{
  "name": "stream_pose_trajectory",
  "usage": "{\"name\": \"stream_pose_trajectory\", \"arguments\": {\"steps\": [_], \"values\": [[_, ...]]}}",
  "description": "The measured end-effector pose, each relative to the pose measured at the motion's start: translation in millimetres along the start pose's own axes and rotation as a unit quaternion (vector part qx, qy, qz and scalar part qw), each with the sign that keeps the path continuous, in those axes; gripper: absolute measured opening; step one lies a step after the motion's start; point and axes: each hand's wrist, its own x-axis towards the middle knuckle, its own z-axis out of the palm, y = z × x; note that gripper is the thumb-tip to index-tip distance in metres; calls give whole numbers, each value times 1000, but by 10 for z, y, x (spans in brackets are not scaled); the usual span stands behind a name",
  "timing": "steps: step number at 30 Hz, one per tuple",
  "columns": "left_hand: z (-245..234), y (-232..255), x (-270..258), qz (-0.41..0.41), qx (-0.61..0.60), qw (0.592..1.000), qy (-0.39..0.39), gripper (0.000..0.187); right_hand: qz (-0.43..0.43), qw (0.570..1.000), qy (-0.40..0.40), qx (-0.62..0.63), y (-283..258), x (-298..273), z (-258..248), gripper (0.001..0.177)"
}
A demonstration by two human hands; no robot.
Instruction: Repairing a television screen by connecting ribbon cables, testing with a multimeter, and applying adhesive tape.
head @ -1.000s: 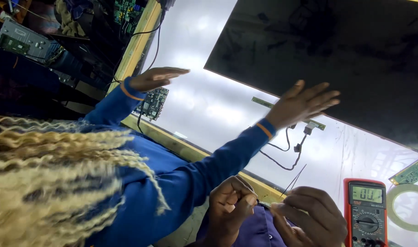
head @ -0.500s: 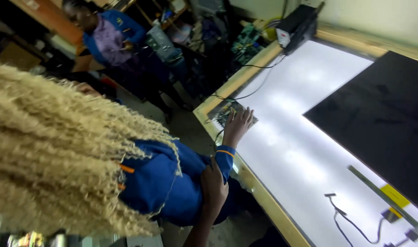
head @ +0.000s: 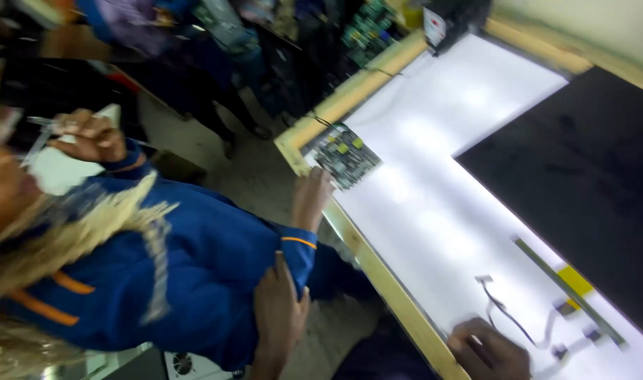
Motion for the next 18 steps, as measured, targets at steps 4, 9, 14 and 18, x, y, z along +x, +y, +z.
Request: {"name": "stream_pose_trajectory", "arguments": {"steps": [4, 9, 14, 18], "values": [[-196, 199, -254, 62, -98, 984, 133, 66, 57, 992, 1, 116, -540, 162, 280, 2], [-962, 984, -359, 144, -671, 724, -68, 12, 91, 977, -24, 189, -746, 99, 339, 8], [-1033, 1276, -465, 140, -767, 588, -214, 10, 136, 969, -4, 208, -785, -59, 251, 9], [-1017, 1372, -480, 171, -765, 580, -221, 11, 88, 967, 25, 237, -784, -119, 225, 8]]}}
